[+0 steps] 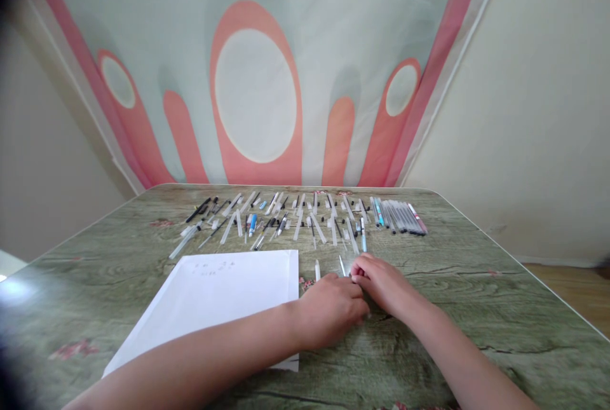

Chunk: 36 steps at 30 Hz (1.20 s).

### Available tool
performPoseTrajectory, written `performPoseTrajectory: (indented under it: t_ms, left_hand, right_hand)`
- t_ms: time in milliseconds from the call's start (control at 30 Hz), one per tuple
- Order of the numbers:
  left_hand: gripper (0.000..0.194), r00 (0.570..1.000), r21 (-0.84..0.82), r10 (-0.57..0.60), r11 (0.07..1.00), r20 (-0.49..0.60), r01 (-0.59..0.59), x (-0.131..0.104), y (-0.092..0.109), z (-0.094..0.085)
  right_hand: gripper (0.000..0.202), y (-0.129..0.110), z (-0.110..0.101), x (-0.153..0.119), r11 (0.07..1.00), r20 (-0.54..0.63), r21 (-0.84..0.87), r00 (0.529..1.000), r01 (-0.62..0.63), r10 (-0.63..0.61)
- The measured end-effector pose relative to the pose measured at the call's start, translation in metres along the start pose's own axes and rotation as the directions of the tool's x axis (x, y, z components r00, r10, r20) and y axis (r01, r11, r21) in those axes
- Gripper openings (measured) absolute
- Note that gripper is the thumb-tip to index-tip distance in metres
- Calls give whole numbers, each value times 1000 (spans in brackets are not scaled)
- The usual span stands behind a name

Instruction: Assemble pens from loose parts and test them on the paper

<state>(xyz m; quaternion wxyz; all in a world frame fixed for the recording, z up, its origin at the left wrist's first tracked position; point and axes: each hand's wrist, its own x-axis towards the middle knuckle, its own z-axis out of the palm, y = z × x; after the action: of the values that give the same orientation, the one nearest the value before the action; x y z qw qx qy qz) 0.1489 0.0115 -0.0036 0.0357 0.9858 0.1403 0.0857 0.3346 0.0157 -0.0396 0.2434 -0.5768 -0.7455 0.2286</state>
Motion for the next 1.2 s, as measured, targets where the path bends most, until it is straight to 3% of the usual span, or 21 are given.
performPoseTrajectory:
  t_ms: [133,233,333,367,400,467,500,567,667,833,967,1067,1200]
  left_hand:
    - [10,999,17,20,1000,-33,-19,18,0,12]
    - [10,998,24,14,1000,-54,-13,22,-1,11]
    - [9,994,-241,-87,968,-64,70,16,-4,4]
    - [8,986,-420,-159,899,-54,122,11,-7,0]
    - [7,968,-619,-250,765,-33,177,6,-10,-5]
    - [9,923,-910,-381,362,53,201,-7,-21,-14]
    - [15,904,-971,-415,155,105,184,-14,-26,-18]
    - [27,881,-979,-430,-134,197,153,-29,-36,-24]
    - [35,865,-936,-446,-346,229,69,-48,-45,-25]
    - [30,855,-899,-485,-434,184,-53,-61,-47,-13]
    - [32,858,-896,-492,-435,150,-92,-63,-51,-8]
    - [32,855,-907,-499,-411,140,-91,-63,-53,-7]
    - [31,831,-935,-530,-353,166,-39,-63,-53,-2]
  right_hand:
    - [14,12,-4,-2,995,-53,91,998,-36,41]
    - [19,18,-11,0,986,-86,156,993,-62,76]
    - [25,17,-16,0,975,-96,210,991,-72,94]
    - [26,15,-17,0,970,-93,231,991,-74,98]
    - [28,12,-18,0,962,-87,263,991,-77,104]
    - [30,1,-20,-1,929,-79,359,989,-89,125]
    - [31,-7,-20,-1,903,-74,419,987,-97,140]
    - [33,-24,-20,0,839,-59,533,985,-106,161]
    - [36,-54,-16,3,756,-10,648,991,-96,135]
    - [32,-90,1,6,606,54,787,992,-112,114]
    - [28,-93,17,2,503,69,853,985,-139,156]
    - [26,-84,24,-1,499,88,851,982,-162,170]
    - [23,-73,24,-4,561,-1,820,979,-115,202]
